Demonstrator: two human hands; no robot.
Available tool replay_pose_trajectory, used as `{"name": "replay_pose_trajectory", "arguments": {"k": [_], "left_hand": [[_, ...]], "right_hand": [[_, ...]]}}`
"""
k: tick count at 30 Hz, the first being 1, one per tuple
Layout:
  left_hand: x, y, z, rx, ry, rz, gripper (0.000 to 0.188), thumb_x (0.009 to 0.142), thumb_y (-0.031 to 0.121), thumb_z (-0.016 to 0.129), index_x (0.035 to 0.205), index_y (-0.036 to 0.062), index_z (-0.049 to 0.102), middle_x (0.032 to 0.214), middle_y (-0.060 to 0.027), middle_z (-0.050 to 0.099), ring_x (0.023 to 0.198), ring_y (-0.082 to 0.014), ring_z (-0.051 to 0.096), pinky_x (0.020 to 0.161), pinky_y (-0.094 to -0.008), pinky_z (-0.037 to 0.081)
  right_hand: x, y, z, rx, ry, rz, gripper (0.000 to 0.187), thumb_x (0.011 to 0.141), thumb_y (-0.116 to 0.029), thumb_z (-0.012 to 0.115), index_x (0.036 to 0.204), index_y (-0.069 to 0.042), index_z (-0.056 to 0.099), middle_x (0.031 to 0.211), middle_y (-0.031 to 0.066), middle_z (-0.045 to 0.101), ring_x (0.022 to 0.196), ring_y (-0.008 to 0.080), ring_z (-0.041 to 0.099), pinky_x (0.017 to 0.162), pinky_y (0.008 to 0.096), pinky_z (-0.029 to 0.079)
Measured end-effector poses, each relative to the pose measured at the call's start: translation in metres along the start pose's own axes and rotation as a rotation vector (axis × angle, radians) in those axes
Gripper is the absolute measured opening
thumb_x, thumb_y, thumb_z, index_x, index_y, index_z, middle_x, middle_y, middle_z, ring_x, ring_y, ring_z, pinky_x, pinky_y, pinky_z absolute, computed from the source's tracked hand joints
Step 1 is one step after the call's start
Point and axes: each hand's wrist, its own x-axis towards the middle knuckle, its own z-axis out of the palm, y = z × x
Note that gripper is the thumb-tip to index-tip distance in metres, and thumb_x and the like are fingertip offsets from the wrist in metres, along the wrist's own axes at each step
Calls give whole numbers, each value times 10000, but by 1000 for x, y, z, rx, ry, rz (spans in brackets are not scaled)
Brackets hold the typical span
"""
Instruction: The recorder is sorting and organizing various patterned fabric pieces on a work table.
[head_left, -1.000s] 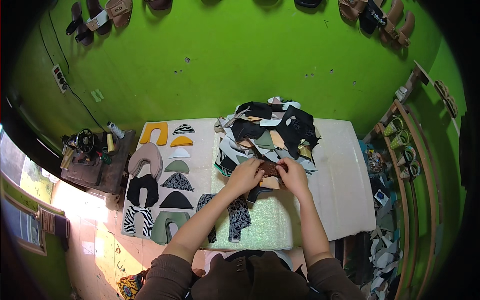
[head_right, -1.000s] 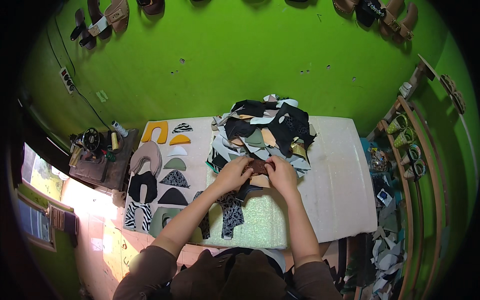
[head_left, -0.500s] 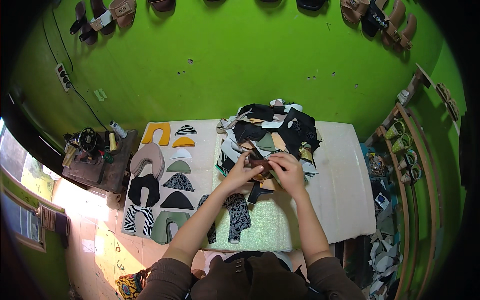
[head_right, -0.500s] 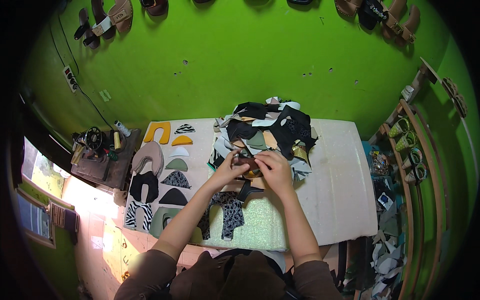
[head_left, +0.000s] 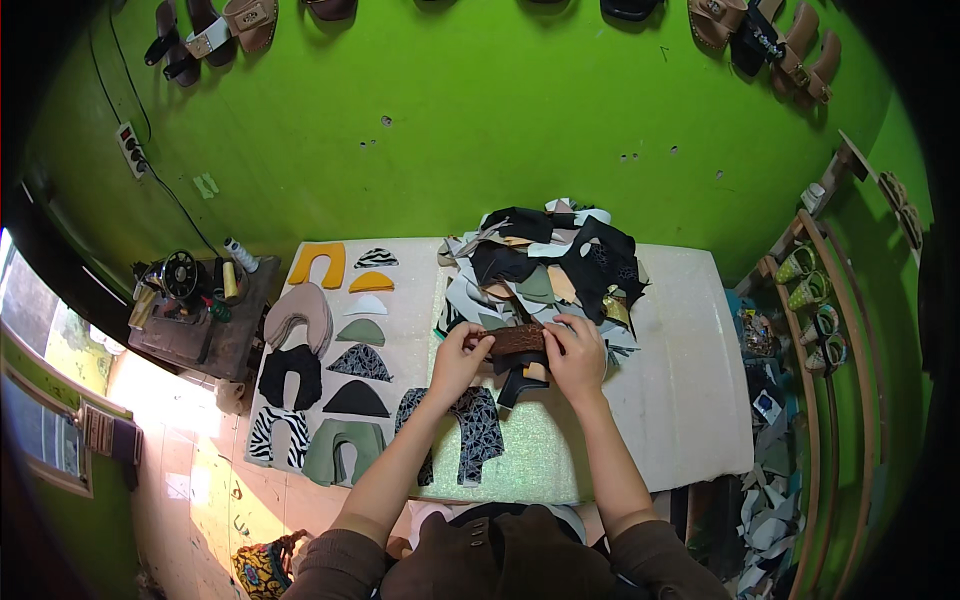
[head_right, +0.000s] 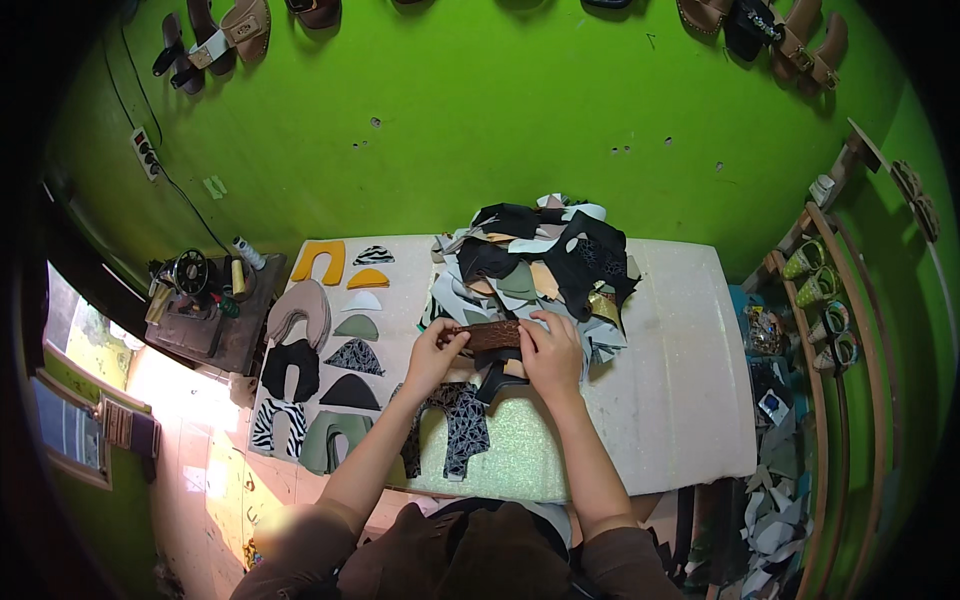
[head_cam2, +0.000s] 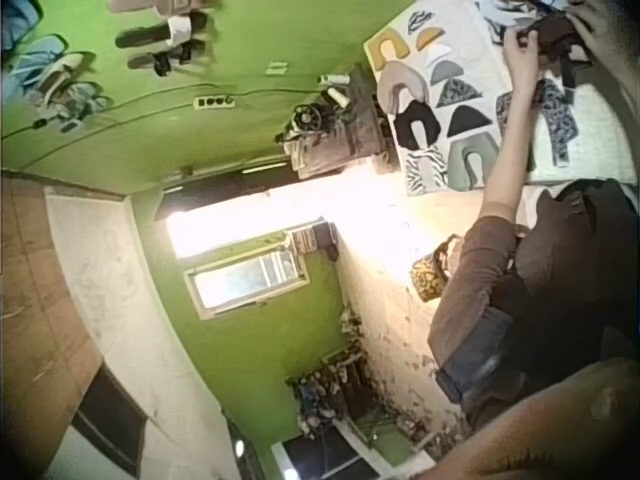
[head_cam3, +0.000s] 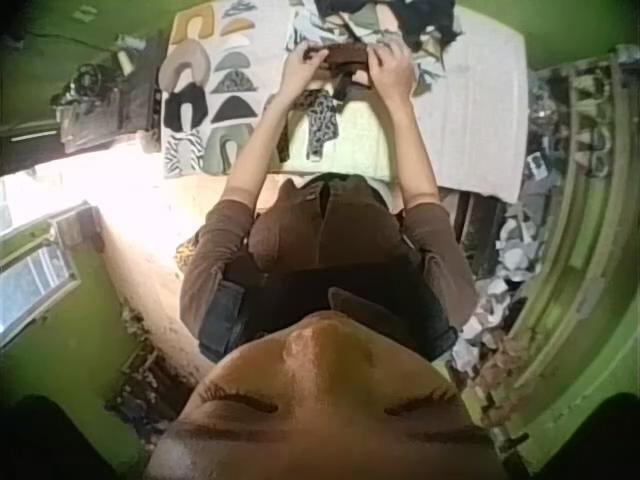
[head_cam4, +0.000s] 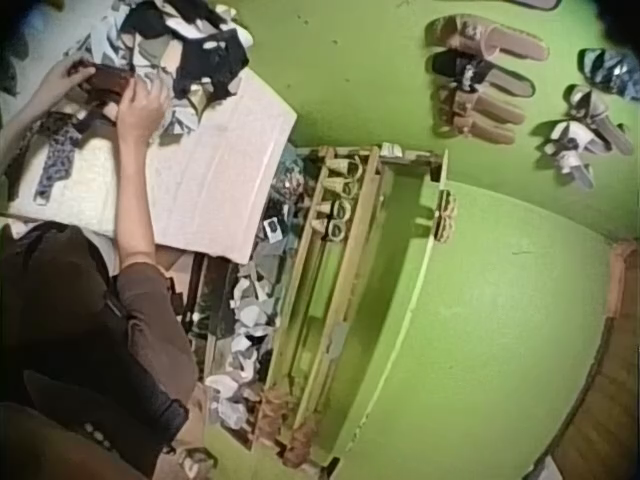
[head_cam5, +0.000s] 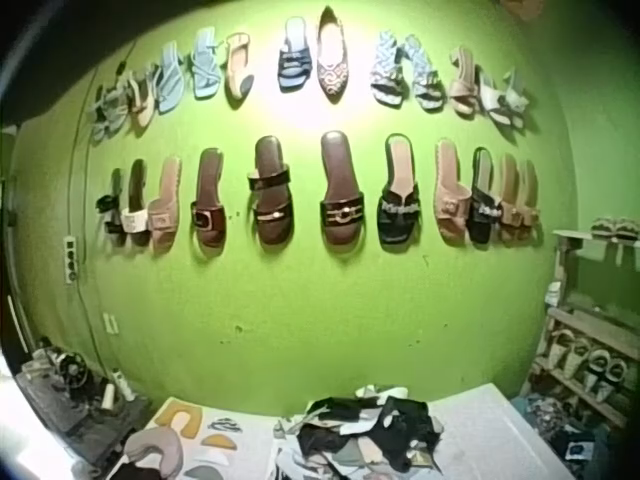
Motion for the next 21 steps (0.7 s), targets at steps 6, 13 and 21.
{"name": "replay_pose_trajectory", "arguments": {"k": [6, 13, 21], "left_hand": [[5, -4, 0, -56, 104, 84, 163, 852, 111, 593, 936, -10, 523, 789, -43, 577, 678, -69, 533, 606, -203, 436], [10, 17, -9, 55, 34, 24, 299, 834, 159, 611, 1059, 0, 494, 910, -91, 585, 835, -157, 565, 754, -272, 446], [3, 56, -3, 461, -92, 585, 396, 764, 207, 655, 1105, 49, 531, 1105, -158, 552, 1052, -313, 500, 914, -377, 372]], "right_hand": [[-4, -10, 2, 154, -203, -15, 109, 763, -99, 627, 838, -22, 608, 856, 79, 608, 811, 239, 580, 719, 340, 451], [17, -9, -7, 619, -202, 319, 138, 843, -147, 574, 876, -13, 581, 737, 110, 608, 674, 198, 603, 624, 291, 454], [32, -16, -15, 525, -490, 133, 167, 844, -129, 599, 967, -16, 604, 832, 64, 644, 709, 111, 601, 638, 253, 468]]}}
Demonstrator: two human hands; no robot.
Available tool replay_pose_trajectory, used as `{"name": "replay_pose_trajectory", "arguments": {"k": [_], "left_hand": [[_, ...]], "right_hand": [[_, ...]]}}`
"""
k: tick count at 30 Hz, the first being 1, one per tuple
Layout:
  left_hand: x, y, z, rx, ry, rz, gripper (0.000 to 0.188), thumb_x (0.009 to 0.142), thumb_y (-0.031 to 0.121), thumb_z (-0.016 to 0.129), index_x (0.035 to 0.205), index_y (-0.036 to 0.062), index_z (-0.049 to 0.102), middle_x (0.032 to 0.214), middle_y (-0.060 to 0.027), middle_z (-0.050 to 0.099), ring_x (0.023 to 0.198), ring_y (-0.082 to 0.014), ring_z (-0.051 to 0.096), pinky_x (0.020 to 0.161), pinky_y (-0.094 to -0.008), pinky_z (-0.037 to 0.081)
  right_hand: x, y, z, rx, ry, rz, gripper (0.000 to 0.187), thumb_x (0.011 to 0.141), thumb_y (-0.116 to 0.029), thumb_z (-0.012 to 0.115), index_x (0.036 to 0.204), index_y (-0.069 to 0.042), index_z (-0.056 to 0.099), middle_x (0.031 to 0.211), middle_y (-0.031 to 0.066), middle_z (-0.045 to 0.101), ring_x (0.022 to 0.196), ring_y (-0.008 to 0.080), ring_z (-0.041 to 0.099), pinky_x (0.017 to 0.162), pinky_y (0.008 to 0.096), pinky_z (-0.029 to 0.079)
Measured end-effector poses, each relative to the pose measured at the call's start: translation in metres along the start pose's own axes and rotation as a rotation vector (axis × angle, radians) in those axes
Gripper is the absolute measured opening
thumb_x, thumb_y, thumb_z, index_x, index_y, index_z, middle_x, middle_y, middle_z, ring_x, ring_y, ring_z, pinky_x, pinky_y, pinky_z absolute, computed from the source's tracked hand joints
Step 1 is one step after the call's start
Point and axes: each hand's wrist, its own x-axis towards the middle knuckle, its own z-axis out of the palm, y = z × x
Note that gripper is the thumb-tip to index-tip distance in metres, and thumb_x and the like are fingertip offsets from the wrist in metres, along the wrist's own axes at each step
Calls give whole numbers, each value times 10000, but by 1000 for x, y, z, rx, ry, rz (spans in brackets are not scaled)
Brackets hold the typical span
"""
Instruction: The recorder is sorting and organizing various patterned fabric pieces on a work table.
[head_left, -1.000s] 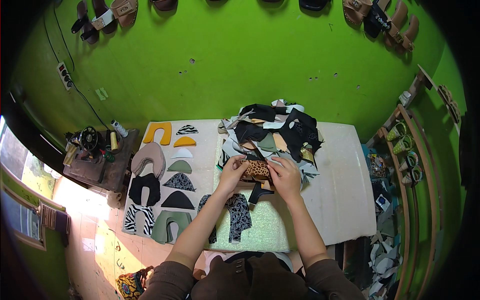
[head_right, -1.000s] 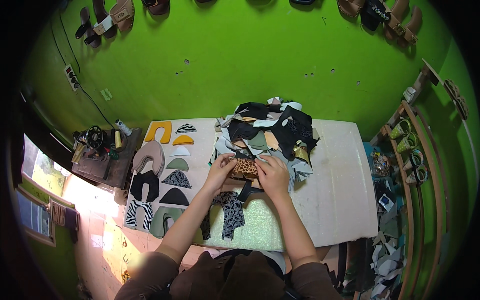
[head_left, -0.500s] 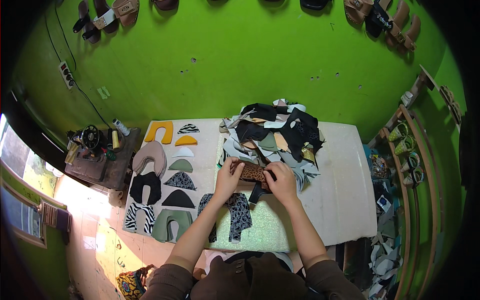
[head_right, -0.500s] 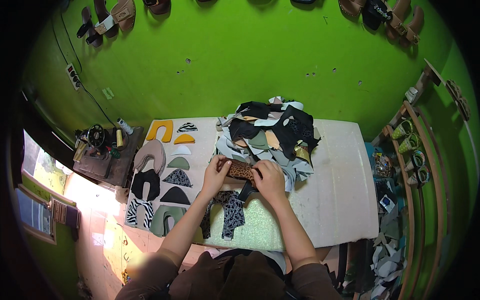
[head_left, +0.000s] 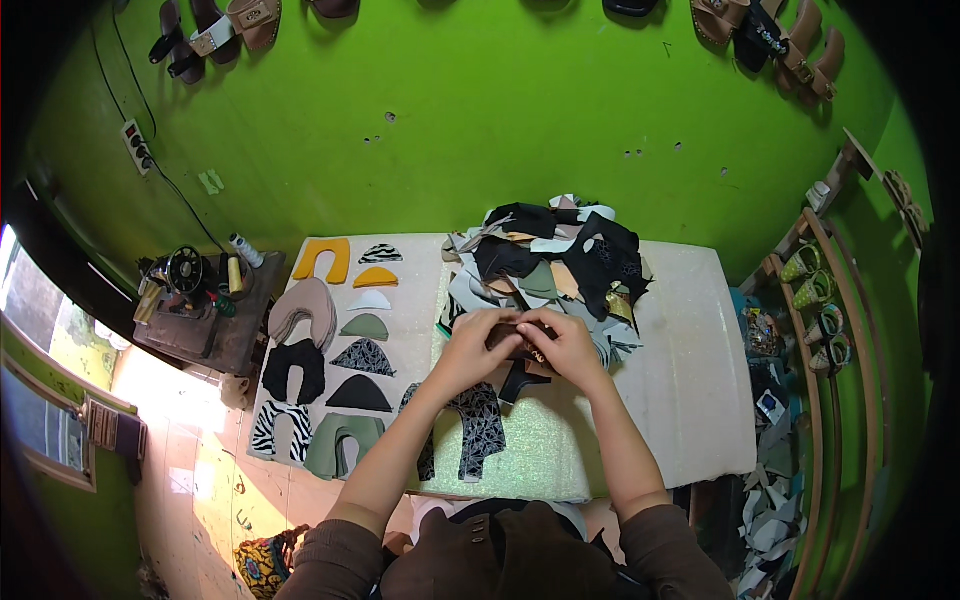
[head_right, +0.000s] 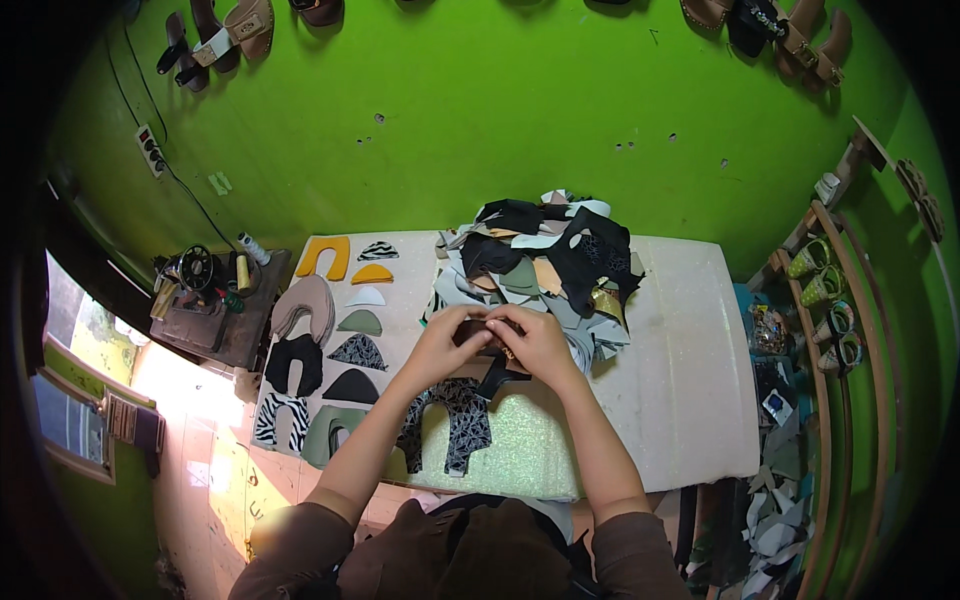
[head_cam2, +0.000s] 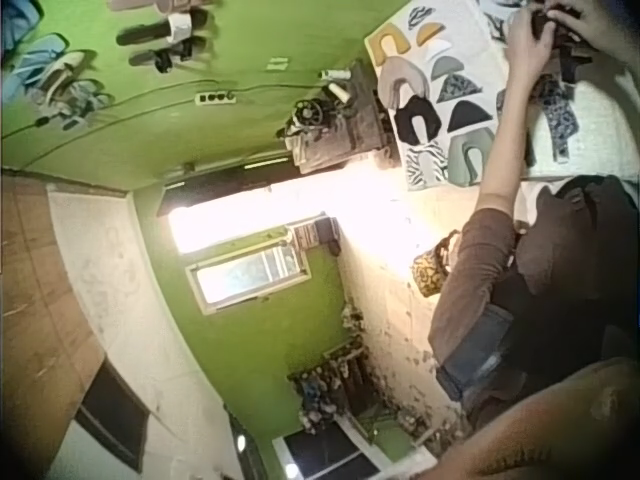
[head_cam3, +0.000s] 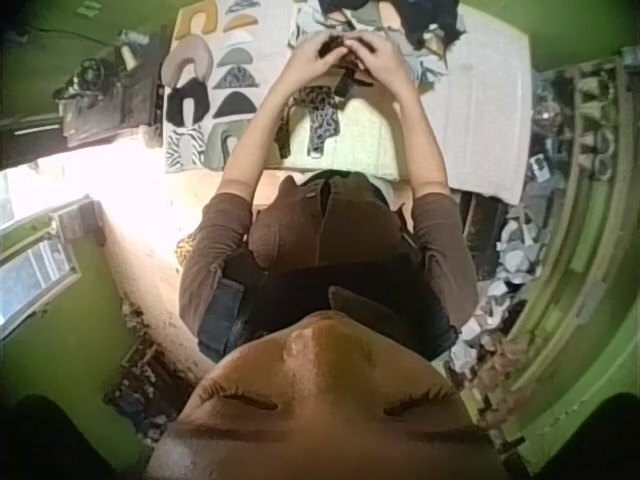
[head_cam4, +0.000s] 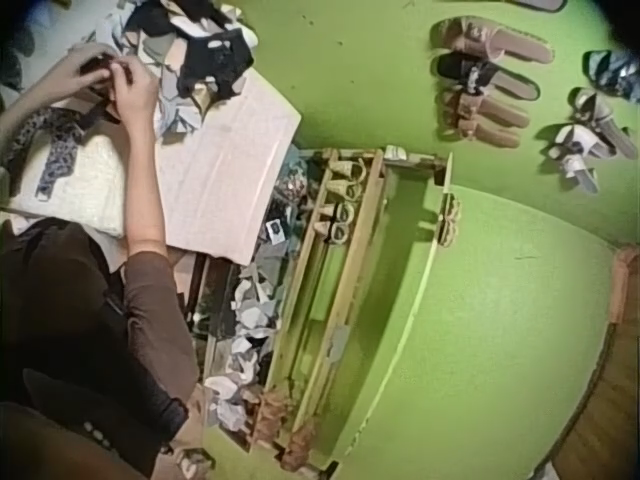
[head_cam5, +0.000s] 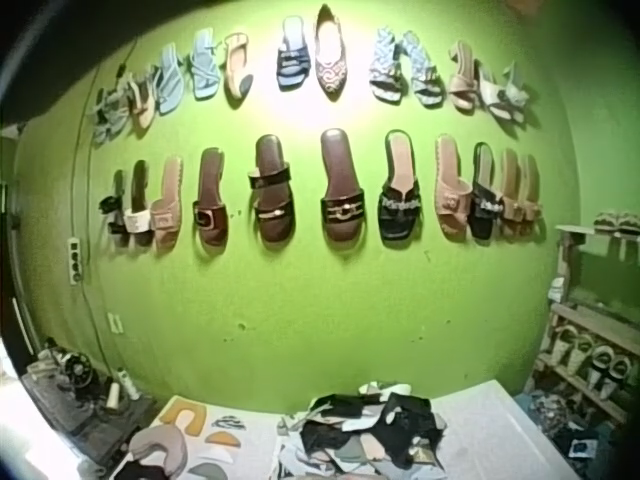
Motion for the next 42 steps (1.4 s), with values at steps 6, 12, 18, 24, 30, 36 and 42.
{"name": "replay_pose_trajectory", "arguments": {"k": [6, 12, 18, 24, 30, 36, 42], "left_hand": [[-6, -9, 2, -461, 110, -571, 163, 858, 175, 583, 894, 16, 585, 688, -45, 587, 625, -117, 540, 601, -254, 430], [-8, -18, -3, -482, 242, -543, 158, 881, 138, 563, 903, -18, 562, 663, 5, 539, 603, -42, 455, 543, -196, 381], [-14, -21, -4, -590, 365, -572, 148, 898, 134, 540, 934, -10, 540, 706, 14, 549, 624, -31, 462, 553, -179, 373], [-23, -42, 0, -634, 413, -591, 178, 912, 174, 522, 943, -1, 527, 778, -1, 539, 705, -43, 467, 625, -196, 384], [-56, -73, 6, -624, 661, -775, 214, 938, 216, 464, 1019, 18, 470, 787, -15, 526, 716, -68, 477, 655, -213, 402], [-90, -71, -18, -725, 549, -912, 208, 941, 167, 429, 1062, 0, 461, 845, -83, 600, 747, -120, 591, 682, -250, 483], [-126, -81, -29, -646, 622, -1014, 196, 928, 159, 453, 1038, 8, 516, 841, -61, 594, 721, -103, 573, 655, -231, 462]], "right_hand": [[-6, -2, 9, 592, -84, 210, 300, 823, -132, 636, 1072, 10, 548, 886, 63, 639, 812, 108, 599, 720, 235, 477], [-7, 19, -5, 692, -262, 418, 223, 858, -89, 577, 1049, 27, 569, 884, 75, 652, 773, 97, 603, 700, 232, 497], [-4, 17, -10, 849, -129, 369, 224, 864, -79, 571, 1051, 43, 555, 894, 95, 653, 746, 125, 621, 667, 247, 516], [-1, 11, 18, 1049, 34, 380, 387, 843, -70, 596, 1184, 47, 455, 981, 118, 611, 858, 143, 601, 748, 255, 505], [-4, 5, 105, 1209, -29, 491, 256, 889, -106, 534, 1126, -9, 529, 1021, 79, 623, 913, 131, 597, 811, 255, 476], [-21, 14, 147, 1046, -113, 625, 262, 913, -72, 445, 1157, 4, 503, 1005, 59, 611, 891, 120, 569, 789, 247, 438], [-17, 10, 183, 888, -249, 705, 260, 936, -162, 447, 1127, -14, 545, 957, 36, 611, 838, 96, 556, 730, 215, 430]]}}
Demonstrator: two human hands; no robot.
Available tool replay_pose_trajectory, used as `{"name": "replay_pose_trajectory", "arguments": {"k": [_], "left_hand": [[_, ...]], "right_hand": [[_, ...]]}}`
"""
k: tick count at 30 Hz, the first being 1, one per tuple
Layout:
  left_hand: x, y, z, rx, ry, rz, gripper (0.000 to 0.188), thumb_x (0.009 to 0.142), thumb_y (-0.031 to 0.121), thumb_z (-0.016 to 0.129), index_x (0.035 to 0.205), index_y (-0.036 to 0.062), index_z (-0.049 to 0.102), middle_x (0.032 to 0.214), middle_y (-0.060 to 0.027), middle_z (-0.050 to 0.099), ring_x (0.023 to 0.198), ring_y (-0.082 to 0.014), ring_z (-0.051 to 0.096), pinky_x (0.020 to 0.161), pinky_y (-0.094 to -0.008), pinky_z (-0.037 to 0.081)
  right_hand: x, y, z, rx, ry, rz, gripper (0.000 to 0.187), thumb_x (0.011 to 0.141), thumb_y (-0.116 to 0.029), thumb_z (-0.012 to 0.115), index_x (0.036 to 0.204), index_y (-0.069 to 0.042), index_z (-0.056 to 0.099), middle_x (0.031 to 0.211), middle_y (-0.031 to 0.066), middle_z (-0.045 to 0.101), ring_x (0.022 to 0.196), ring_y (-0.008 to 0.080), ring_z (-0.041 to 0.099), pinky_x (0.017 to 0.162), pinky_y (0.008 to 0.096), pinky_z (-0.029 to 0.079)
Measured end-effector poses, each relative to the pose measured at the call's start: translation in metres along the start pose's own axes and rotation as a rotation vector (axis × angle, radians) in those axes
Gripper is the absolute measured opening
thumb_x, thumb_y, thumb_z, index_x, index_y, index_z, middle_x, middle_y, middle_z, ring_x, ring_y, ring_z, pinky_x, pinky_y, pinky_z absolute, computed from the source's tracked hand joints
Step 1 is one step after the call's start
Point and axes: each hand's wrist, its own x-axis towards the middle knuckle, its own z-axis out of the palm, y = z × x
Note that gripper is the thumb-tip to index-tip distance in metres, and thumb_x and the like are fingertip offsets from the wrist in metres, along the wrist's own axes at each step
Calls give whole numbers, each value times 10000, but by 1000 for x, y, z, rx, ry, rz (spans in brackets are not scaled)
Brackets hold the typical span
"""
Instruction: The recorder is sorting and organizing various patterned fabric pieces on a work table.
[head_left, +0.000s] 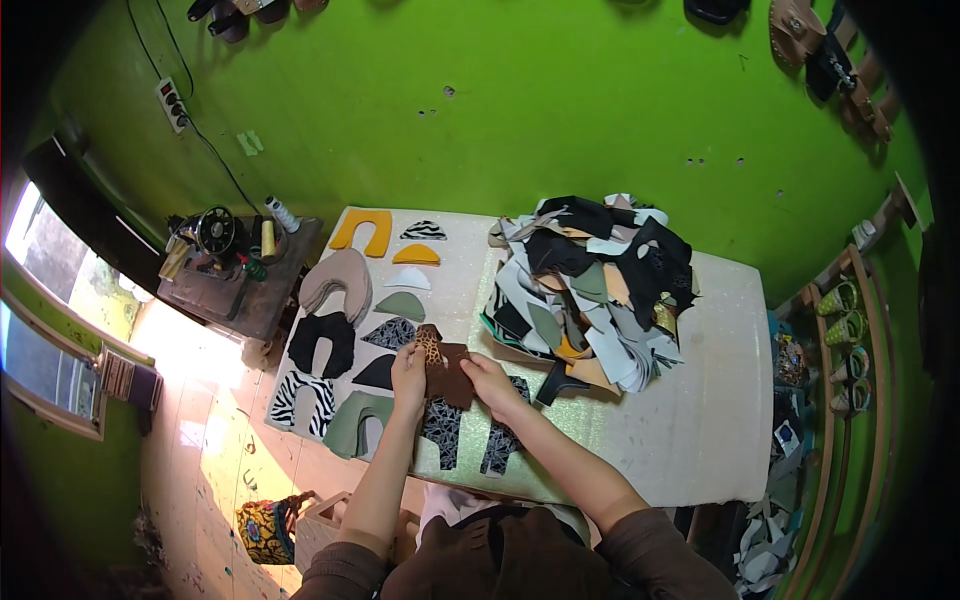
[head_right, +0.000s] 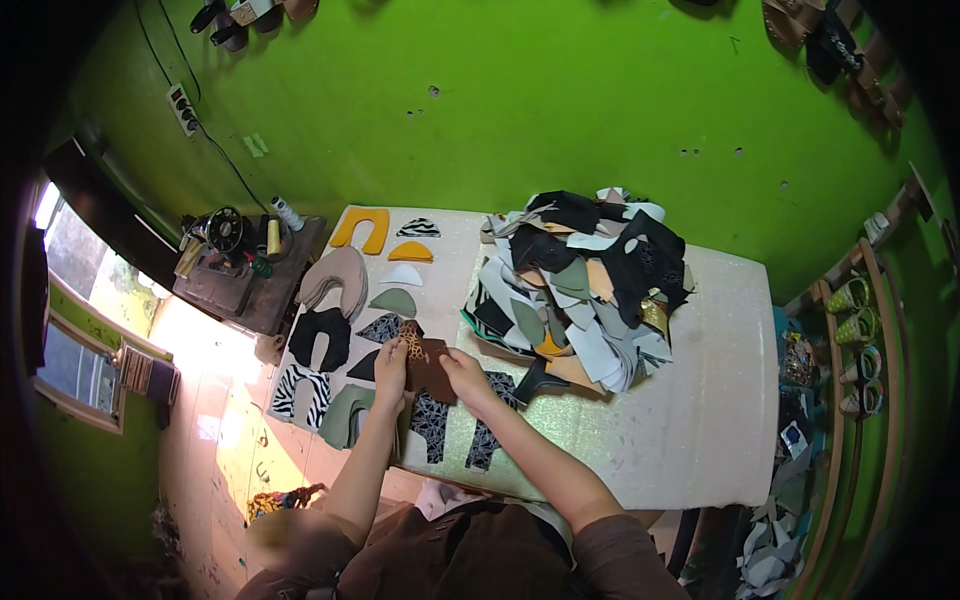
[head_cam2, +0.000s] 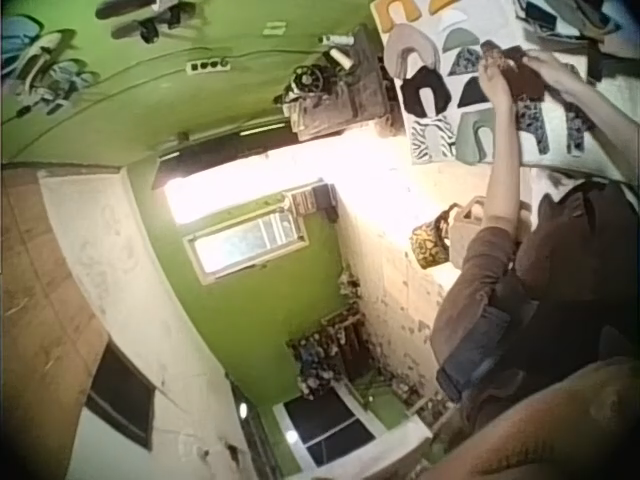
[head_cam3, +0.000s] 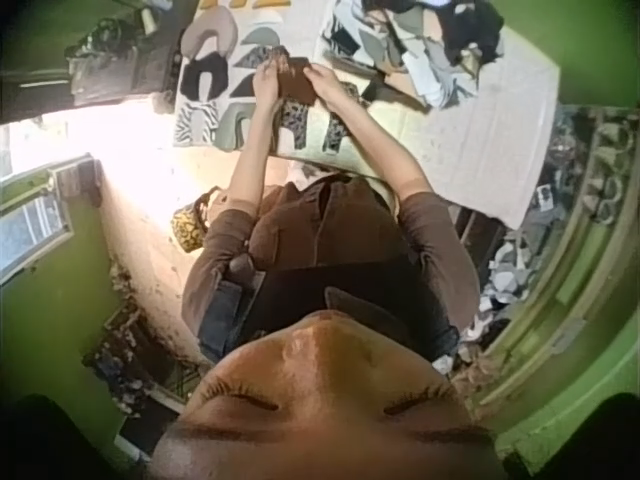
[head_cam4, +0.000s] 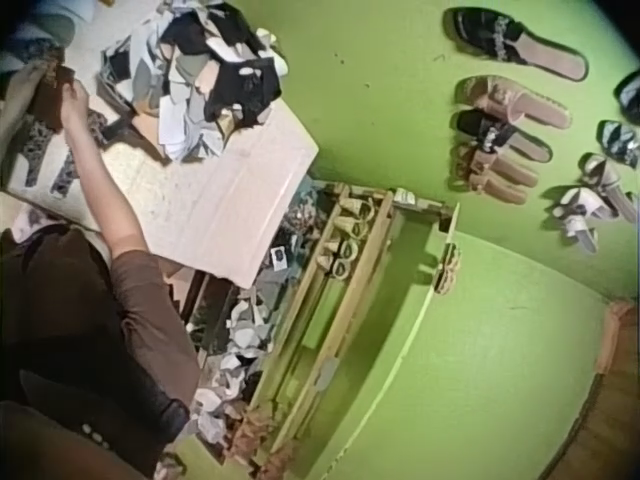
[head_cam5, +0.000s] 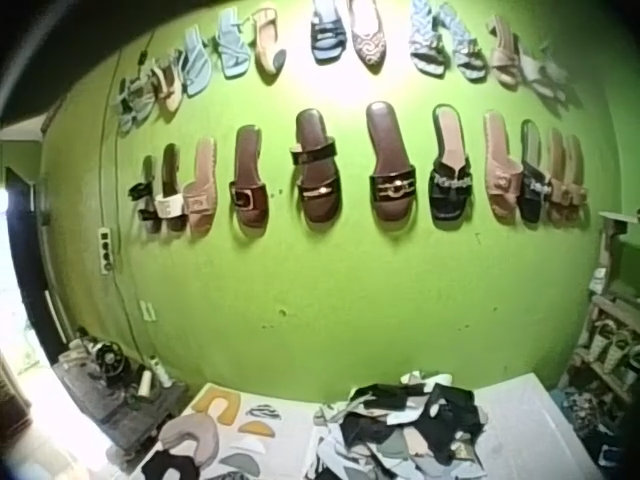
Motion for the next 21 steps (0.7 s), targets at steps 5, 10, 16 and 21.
{"name": "replay_pose_trajectory", "arguments": {"k": [5, 10, 16, 21], "left_hand": [[23, 2, -21, 62, 38, -28, 181, 915, 157, 472, 1014, 20, 538, 813, -31, 577, 709, -89, 550, 636, -217, 444], [70, -8, -30, 129, -58, -26, 183, 903, 143, 488, 1023, 15, 540, 824, -34, 581, 734, -90, 548, 658, -224, 442], [116, -45, -14, 201, -111, -50, 233, 871, 113, 514, 1054, -29, 538, 862, -64, 609, 748, -110, 567, 667, -233, 456], [128, -41, 6, 214, -195, -175, 224, 878, 128, 521, 1028, -36, 548, 867, -75, 624, 747, -101, 569, 664, -230, 454]], "right_hand": [[39, 12, 28, -64, -35, -1, 295, 929, -209, 470, 1104, 10, 561, 961, 45, 608, 843, 95, 540, 758, 218, 421], [88, 16, 30, 11, 15, -48, 298, 932, -202, 451, 1111, 11, 556, 974, 60, 606, 868, 107, 538, 789, 225, 417], [141, 35, 0, -105, 313, -119, 249, 918, -202, 455, 942, 9, 586, 838, 86, 608, 794, 151, 528, 744, 272, 414], [151, 37, -24, -345, 429, -119, 237, 914, -182, 466, 992, 4, 591, 881, 24, 595, 822, 109, 521, 761, 236, 404]]}}
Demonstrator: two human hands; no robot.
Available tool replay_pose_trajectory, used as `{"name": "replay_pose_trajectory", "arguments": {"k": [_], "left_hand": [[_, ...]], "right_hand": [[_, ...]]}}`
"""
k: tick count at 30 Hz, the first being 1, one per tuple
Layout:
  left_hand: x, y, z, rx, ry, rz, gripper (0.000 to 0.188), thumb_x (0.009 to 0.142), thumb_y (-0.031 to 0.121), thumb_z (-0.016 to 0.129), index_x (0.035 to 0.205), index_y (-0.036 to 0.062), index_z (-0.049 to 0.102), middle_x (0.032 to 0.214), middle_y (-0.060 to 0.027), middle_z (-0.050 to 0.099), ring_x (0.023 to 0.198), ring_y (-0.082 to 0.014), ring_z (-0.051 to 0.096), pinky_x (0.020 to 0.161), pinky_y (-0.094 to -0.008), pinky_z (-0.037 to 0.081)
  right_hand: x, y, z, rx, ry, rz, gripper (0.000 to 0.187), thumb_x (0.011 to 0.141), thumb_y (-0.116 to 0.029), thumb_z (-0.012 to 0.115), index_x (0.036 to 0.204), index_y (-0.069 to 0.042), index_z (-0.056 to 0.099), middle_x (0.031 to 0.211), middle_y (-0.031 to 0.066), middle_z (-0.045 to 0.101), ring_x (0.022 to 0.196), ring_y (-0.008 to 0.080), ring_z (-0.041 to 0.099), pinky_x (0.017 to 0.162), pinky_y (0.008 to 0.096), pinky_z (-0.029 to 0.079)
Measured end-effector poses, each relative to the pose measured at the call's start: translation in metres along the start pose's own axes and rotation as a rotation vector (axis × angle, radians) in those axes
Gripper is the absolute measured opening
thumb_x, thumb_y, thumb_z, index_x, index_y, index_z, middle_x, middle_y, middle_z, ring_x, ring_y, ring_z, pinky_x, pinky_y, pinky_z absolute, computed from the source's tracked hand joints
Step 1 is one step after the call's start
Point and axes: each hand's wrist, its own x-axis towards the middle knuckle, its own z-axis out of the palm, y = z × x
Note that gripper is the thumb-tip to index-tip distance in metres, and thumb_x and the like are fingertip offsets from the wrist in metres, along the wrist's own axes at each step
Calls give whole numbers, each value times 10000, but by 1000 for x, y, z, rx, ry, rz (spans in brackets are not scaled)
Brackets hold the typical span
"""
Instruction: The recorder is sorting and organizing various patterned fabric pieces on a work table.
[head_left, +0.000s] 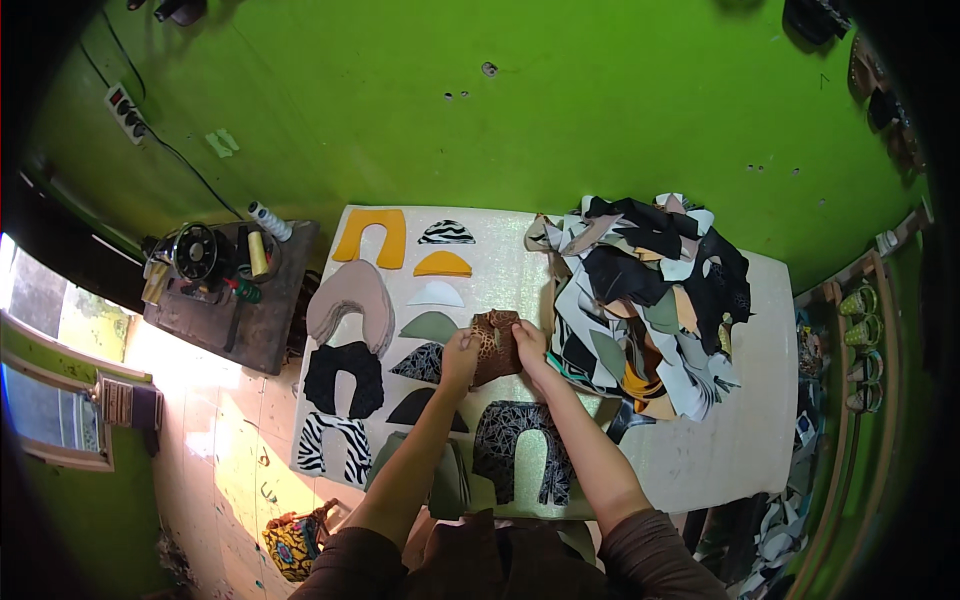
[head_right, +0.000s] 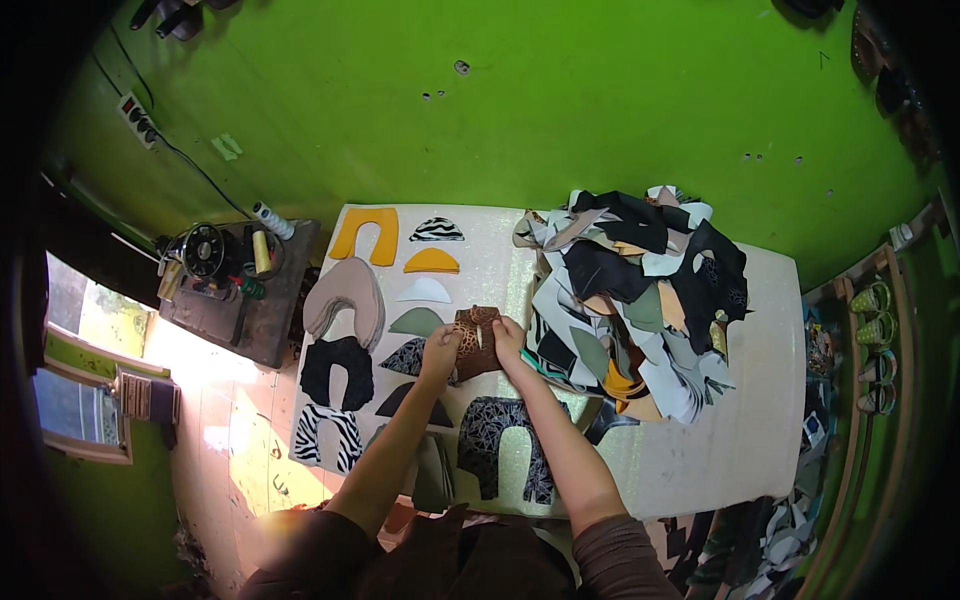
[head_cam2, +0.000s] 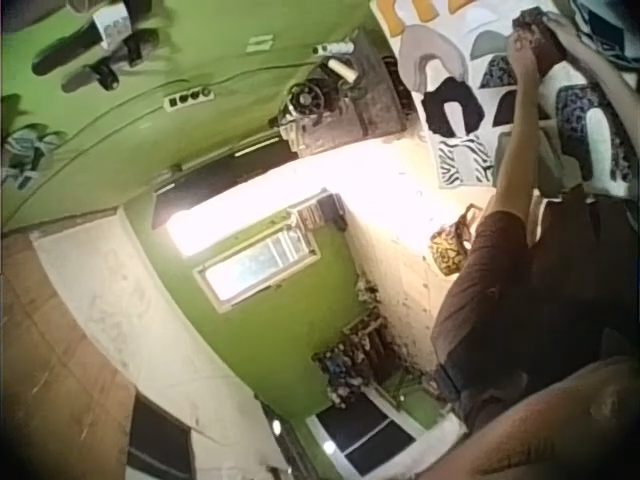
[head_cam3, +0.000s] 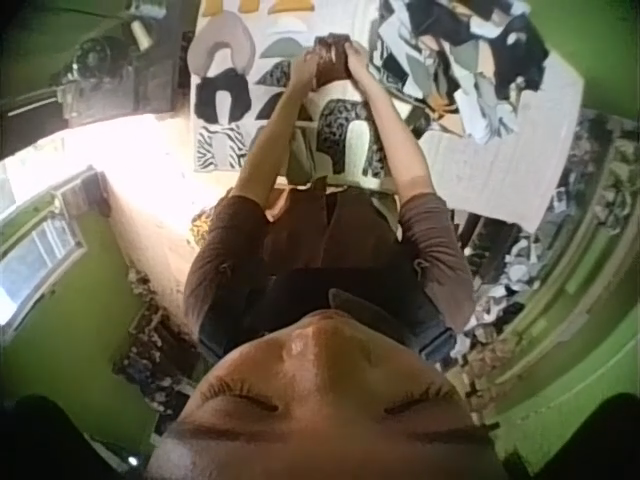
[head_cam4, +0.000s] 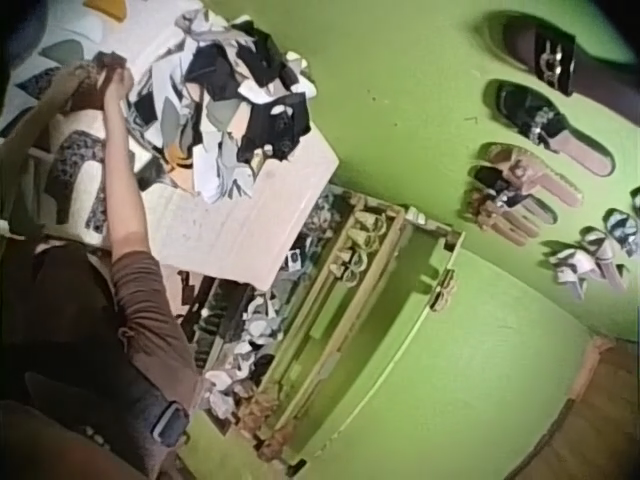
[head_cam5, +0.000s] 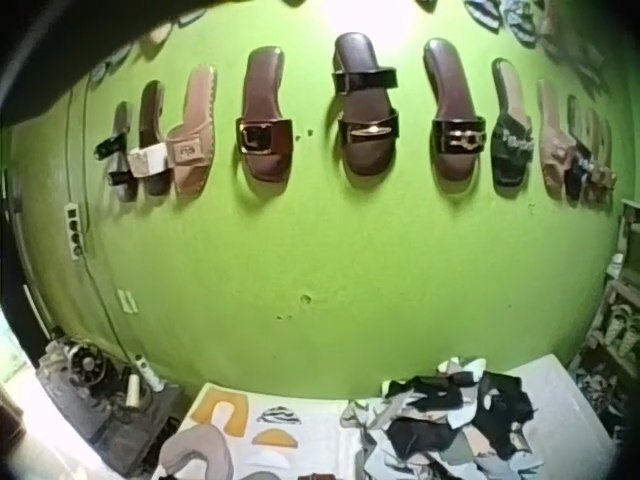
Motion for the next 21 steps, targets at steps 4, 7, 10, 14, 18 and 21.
{"name": "replay_pose_trajectory", "arguments": {"k": [4, 7, 10, 14, 18, 21], "left_hand": [[9, -2, 8, 10, -82, 62, 212, 879, 108, 495, 1021, -43, 540, 839, -70, 616, 720, -93, 556, 648, -232, 440], [21, -13, 10, -43, -141, 37, 206, 879, 107, 494, 1004, -49, 542, 831, -72, 611, 703, -87, 547, 632, -231, 437], [20, -16, 21, -27, -190, 17, 209, 889, 106, 493, 1046, -30, 517, 880, -60, 611, 774, -87, 558, 694, -224, 442], [11, -14, 34, -8, -234, 38, 232, 879, 112, 511, 1049, -47, 521, 878, -75, 613, 776, -99, 560, 685, -233, 438], [4, -17, 24, 6, -241, 47, 231, 877, 117, 511, 1049, -37, 517, 855, -48, 597, 764, -85, 534, 673, -225, 421], [2, -19, 19, 155, -183, 113, 229, 870, 122, 525, 1038, -33, 525, 853, -46, 597, 760, -82, 527, 670, -226, 417]], "right_hand": [[-11, -23, -11, 163, 13, 54, 241, 920, -200, 463, 996, -10, 589, 880, 18, 590, 834, 109, 518, 777, 233, 390], [-22, -55, -18, 194, 1, 149, 301, 925, -239, 465, 1100, -12, 556, 988, 44, 584, 932, 125, 512, 843, 237, 368], [-36, -73, -29, 191, 4, 274, 471, 923, -295, 473, 1267, 24, 424, 1228, 97, 496, 1140, 171, 432, 974, 268, 297], [-42, -44, -50, 319, 31, 160, 302, 961, -224, 388, 1100, 0, 536, 1002, 55, 583, 939, 127, 524, 844, 242, 386], [-59, -45, -40, 103, 37, 238, 364, 940, -252, 451, 1192, 7, 495, 1136, 72, 550, 1064, 134, 472, 925, 248, 335], [-49, -19, -40, 84, 76, 76, 320, 920, -236, 488, 1101, 24, 534, 1004, 75, 593, 937, 140, 523, 835, 249, 390]]}}
